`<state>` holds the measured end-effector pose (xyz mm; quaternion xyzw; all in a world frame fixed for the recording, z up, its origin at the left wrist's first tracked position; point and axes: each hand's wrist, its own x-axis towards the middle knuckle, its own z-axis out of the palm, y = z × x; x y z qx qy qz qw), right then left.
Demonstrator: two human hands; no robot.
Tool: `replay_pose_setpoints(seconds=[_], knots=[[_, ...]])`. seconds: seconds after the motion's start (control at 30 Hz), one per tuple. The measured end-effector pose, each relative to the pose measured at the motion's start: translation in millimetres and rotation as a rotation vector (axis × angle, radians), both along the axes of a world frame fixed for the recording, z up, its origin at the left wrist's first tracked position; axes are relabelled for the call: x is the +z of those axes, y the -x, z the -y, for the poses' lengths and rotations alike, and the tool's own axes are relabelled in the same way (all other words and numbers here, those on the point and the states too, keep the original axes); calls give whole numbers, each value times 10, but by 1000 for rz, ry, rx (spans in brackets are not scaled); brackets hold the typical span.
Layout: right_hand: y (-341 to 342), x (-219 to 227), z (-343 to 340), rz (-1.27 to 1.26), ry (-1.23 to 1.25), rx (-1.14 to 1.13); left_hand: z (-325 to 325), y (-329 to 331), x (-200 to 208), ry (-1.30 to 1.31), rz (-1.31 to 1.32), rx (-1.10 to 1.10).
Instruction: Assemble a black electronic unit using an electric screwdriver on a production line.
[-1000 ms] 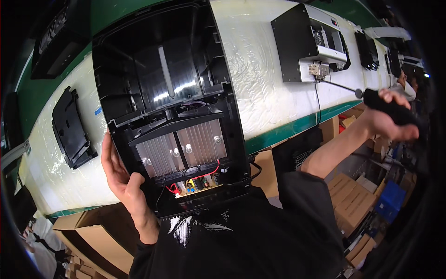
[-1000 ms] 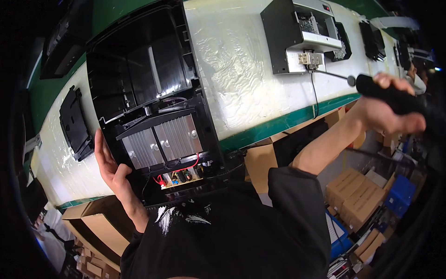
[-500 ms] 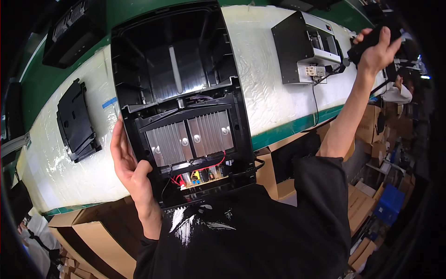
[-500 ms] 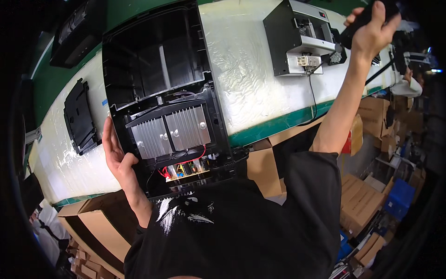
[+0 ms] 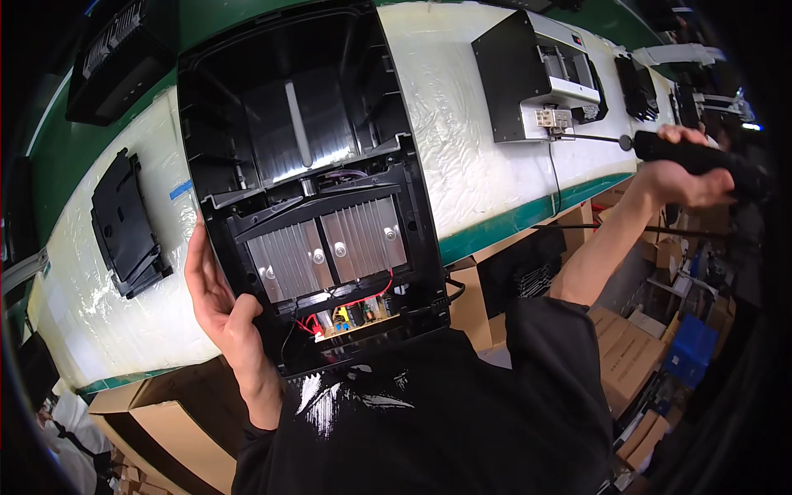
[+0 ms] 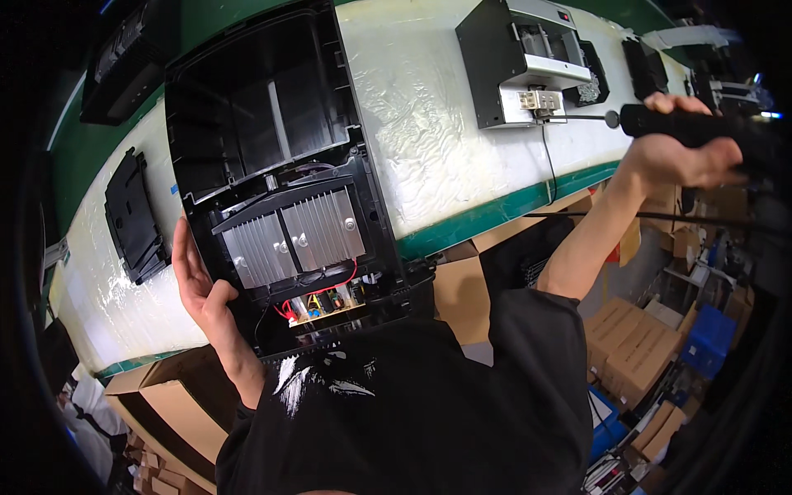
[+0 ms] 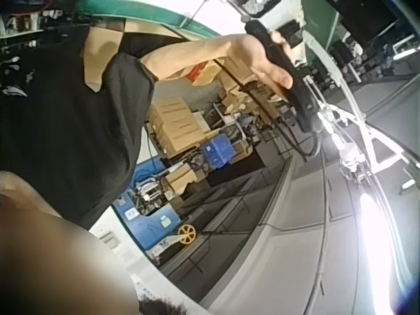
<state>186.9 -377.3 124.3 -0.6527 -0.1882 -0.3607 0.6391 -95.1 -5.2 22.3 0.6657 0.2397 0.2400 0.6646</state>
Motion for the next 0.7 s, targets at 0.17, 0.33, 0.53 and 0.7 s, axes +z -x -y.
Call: replay_pose_setpoints(seconds=[0.17,0.33,0.53,0.7], knots=[[16,-50,179,18,-1,188,-2,-2,-5,-13,-16,3],[-379,121,-202,-170,79,90,10,-9,-3,-24,-32,12],[-508,189,-813,-69,213,-47,-5,26,-41,-46,28,7],[-352,108,-615,-89,224,36,7,15,-29,5,49,-6]])
